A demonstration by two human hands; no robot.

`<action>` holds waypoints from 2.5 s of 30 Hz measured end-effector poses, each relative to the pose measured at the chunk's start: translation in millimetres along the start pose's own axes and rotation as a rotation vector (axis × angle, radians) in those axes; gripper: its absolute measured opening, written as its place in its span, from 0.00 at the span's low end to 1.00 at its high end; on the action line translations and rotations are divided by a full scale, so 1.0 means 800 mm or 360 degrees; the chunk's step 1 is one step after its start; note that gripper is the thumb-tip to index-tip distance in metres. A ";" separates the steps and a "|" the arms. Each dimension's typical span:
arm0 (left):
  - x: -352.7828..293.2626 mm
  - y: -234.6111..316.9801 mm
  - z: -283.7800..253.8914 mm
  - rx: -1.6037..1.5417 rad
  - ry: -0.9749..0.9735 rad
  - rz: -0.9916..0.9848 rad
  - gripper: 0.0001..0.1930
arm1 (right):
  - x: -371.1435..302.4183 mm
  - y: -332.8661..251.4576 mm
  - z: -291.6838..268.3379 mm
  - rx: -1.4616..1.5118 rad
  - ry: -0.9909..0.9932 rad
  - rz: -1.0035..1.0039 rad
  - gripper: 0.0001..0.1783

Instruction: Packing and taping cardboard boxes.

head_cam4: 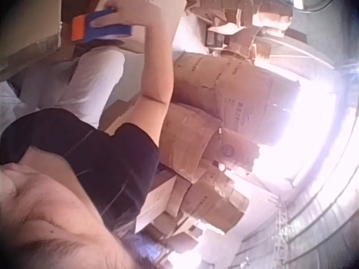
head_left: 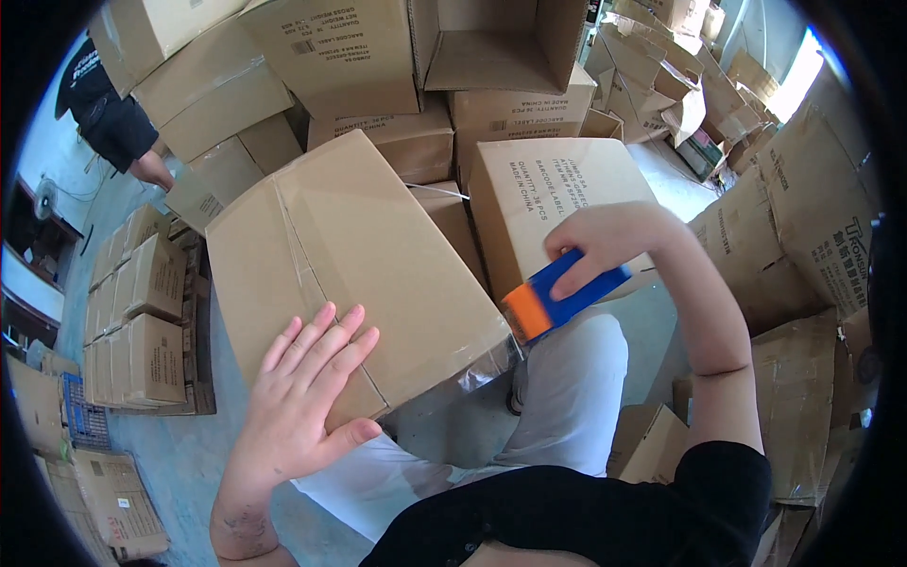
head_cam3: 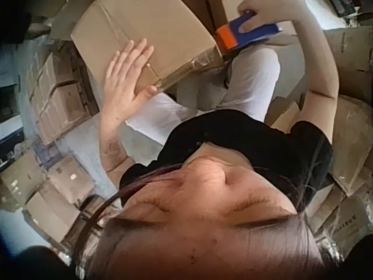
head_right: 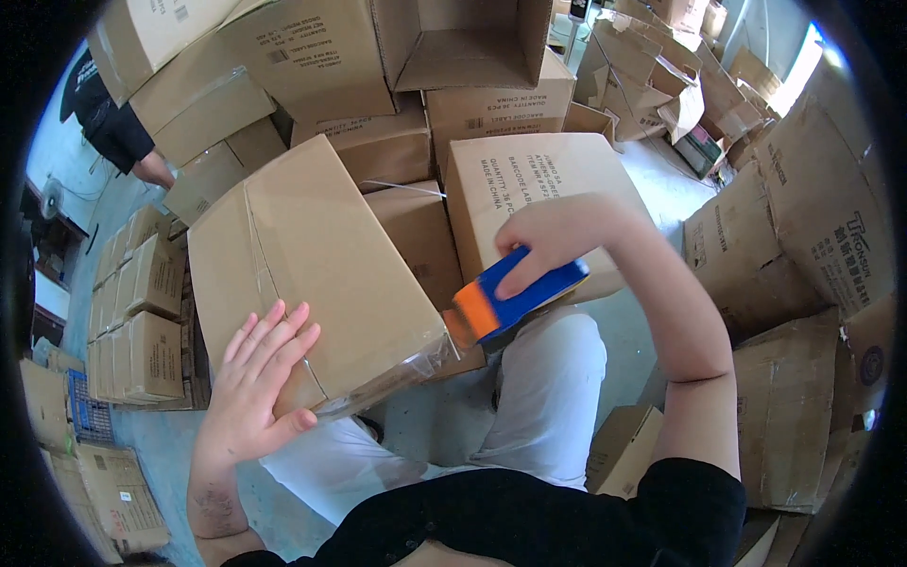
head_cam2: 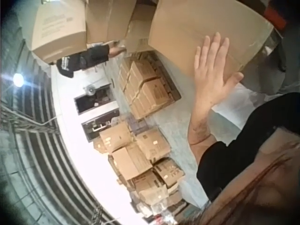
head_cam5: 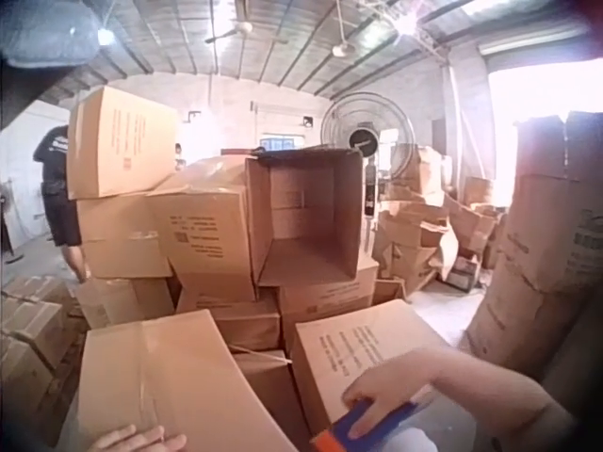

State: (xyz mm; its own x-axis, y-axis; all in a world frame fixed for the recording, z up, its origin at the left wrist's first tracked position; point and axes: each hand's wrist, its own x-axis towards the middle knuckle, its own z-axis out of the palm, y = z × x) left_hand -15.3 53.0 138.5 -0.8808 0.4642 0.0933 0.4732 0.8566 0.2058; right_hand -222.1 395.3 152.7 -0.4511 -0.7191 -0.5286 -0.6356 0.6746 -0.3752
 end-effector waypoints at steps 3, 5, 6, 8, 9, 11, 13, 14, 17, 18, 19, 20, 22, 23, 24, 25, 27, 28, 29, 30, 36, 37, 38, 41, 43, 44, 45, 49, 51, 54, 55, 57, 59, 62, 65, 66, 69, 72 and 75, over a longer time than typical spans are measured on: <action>-0.003 0.000 0.005 -0.0016 0.0012 -0.0035 0.40 | 0.010 -0.056 0.009 -0.0103 0.0099 0.0107 0.29; -0.001 0.002 0.005 -0.0024 0.0016 -0.0036 0.39 | 0.008 -0.068 0.011 -0.0177 0.0224 0.0128 0.29; 0.001 0.003 0.005 -0.0029 0.0026 -0.0048 0.39 | 0.007 -0.072 0.013 -0.0260 0.0346 0.0142 0.28; 0.001 0.005 0.006 -0.0011 0.0024 -0.0056 0.39 | 0.006 -0.080 0.018 -0.0301 0.0427 0.0143 0.26; 0.002 0.006 0.006 0.0007 0.0031 -0.0067 0.39 | 0.006 -0.083 0.021 -0.0350 0.0509 0.0145 0.25; 0.003 0.007 0.006 0.0017 0.0017 -0.0063 0.39 | 0.010 -0.089 0.030 -0.0413 0.0574 0.0180 0.24; 0.002 0.006 0.005 0.0032 -0.0001 -0.0053 0.39 | 0.012 -0.094 0.034 -0.0468 0.0645 0.0218 0.23; 0.001 0.004 0.004 0.0041 0.0003 -0.0051 0.39 | 0.012 -0.097 0.035 -0.0495 0.0661 0.0212 0.23; 0.001 0.004 0.004 0.0068 -0.0014 -0.0036 0.39 | 0.015 -0.102 0.037 -0.0546 0.0628 0.0218 0.22; 0.002 0.004 0.003 0.0072 -0.0024 -0.0040 0.40 | 0.019 -0.103 0.037 -0.0588 0.0562 0.0222 0.21; 0.005 0.004 0.003 0.0093 -0.0046 -0.0026 0.40 | 0.030 -0.102 0.036 -0.0560 0.0581 0.0223 0.21; 0.008 0.005 0.002 0.0098 -0.0041 -0.0046 0.41 | 0.046 -0.099 0.036 -0.0530 0.0325 0.0252 0.19; 0.011 0.003 0.000 0.0127 -0.0059 -0.0045 0.42 | 0.079 -0.084 0.087 -0.0644 0.0093 0.0027 0.15; 0.012 -0.002 0.000 0.0071 -0.0037 -0.0087 0.44 | 0.119 -0.071 0.129 -0.0431 -0.0182 0.0185 0.16; 0.012 -0.011 -0.003 0.0020 -0.0009 -0.0139 0.45 | 0.139 -0.061 0.148 -0.0345 -0.0437 0.0101 0.16; 0.008 -0.015 -0.005 0.0062 -0.0026 -0.0128 0.45 | 0.155 -0.047 0.159 -0.0356 -0.0467 0.0015 0.17; 0.006 -0.018 0.002 0.0032 -0.0030 -0.0151 0.49 | 0.147 -0.015 0.159 -0.0270 -0.0348 0.0030 0.20; 0.006 -0.019 0.001 0.0035 -0.0051 -0.0154 0.49 | 0.127 -0.003 0.141 -0.0190 -0.0200 0.0105 0.22; 0.007 -0.018 0.000 0.0021 -0.0043 -0.0127 0.49 | 0.091 0.002 0.109 0.0078 -0.0048 0.0171 0.26; 0.008 -0.018 -0.001 0.0003 -0.0034 -0.0103 0.50 | 0.051 0.005 0.079 0.0345 0.0100 0.0238 0.29; 0.010 -0.018 -0.002 0.0078 -0.0037 -0.0048 0.50 | 0.016 0.170 0.068 0.2584 0.1085 0.0391 0.22; 0.007 -0.019 -0.002 0.0076 -0.0028 -0.0062 0.50 | 0.021 0.164 0.070 0.2571 0.1073 0.0387 0.22; 0.004 -0.019 -0.002 0.0080 -0.0031 -0.0070 0.49 | 0.024 0.154 0.074 0.3045 0.1219 0.0481 0.22; -0.002 -0.009 -0.004 0.0124 -0.0057 -0.0114 0.48 | 0.032 0.168 0.092 0.3415 0.1573 0.0525 0.20; -0.006 0.003 -0.006 0.0158 -0.0088 -0.0153 0.47 | 0.028 0.193 0.108 0.3308 0.1777 0.0473 0.20; -0.008 0.010 -0.007 0.0207 -0.0068 -0.0168 0.45 | 0.023 0.204 0.109 0.2863 0.1909 0.0729 0.20; -0.009 0.015 -0.007 0.0254 -0.0047 -0.0179 0.43 | 0.021 0.213 0.110 0.2400 0.2010 0.0958 0.20; -0.019 0.019 0.002 0.0291 0.0035 -0.0204 0.41 | 0.030 0.114 0.099 0.0711 0.2692 0.0513 0.22; -0.024 0.019 0.003 0.0338 0.0088 -0.0176 0.40 | 0.014 0.005 0.097 0.0774 0.2061 -0.0273 0.24; -0.017 0.034 0.006 0.0389 0.0201 -0.0220 0.37 | 0.013 -0.101 0.100 -0.0129 0.1642 -0.0847 0.30; -0.013 0.040 0.011 0.0384 0.0208 -0.0221 0.37 | 0.014 -0.122 0.108 -0.0221 0.1596 -0.0826 0.33; -0.005 0.052 0.024 0.0440 0.0379 -0.0307 0.36 | 0.022 -0.139 0.112 -0.0343 0.1512 -0.0837 0.35; -0.003 0.059 0.034 0.0450 0.0466 -0.0357 0.35 | 0.030 -0.149 0.110 -0.0431 0.1439 -0.0825 0.36; -0.005 0.056 0.035 0.0444 0.0557 -0.0386 0.35 | 0.034 -0.143 0.105 -0.0474 0.1291 -0.0748 0.36; -0.018 0.051 0.028 0.0444 0.0571 -0.0410 0.33 | 0.025 -0.129 0.097 -0.0386 0.1198 -0.0805 0.35; -0.026 0.048 0.025 0.0457 0.0572 -0.0430 0.31 | 0.021 -0.124 0.094 -0.0390 0.1185 -0.0823 0.35; -0.056 0.031 0.032 0.0410 0.0755 -0.0573 0.27 | 0.013 -0.108 0.087 -0.0305 0.1157 -0.0785 0.30; -0.087 0.027 0.044 0.0231 0.0925 -0.0733 0.23 | 0.009 -0.105 0.085 -0.0130 0.0993 -0.0824 0.31; -0.098 0.034 0.062 0.0154 0.1157 -0.0885 0.22 | 0.010 -0.108 0.090 0.0068 0.0947 -0.0892 0.32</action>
State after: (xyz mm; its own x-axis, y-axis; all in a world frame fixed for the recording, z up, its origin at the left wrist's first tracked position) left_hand 67.1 51.0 88.8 -0.7594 -0.2482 0.6014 -0.0510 0.9442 0.3253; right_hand -125.9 343.1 126.3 -0.3383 -0.9114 0.2343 -0.8465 0.1859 -0.4989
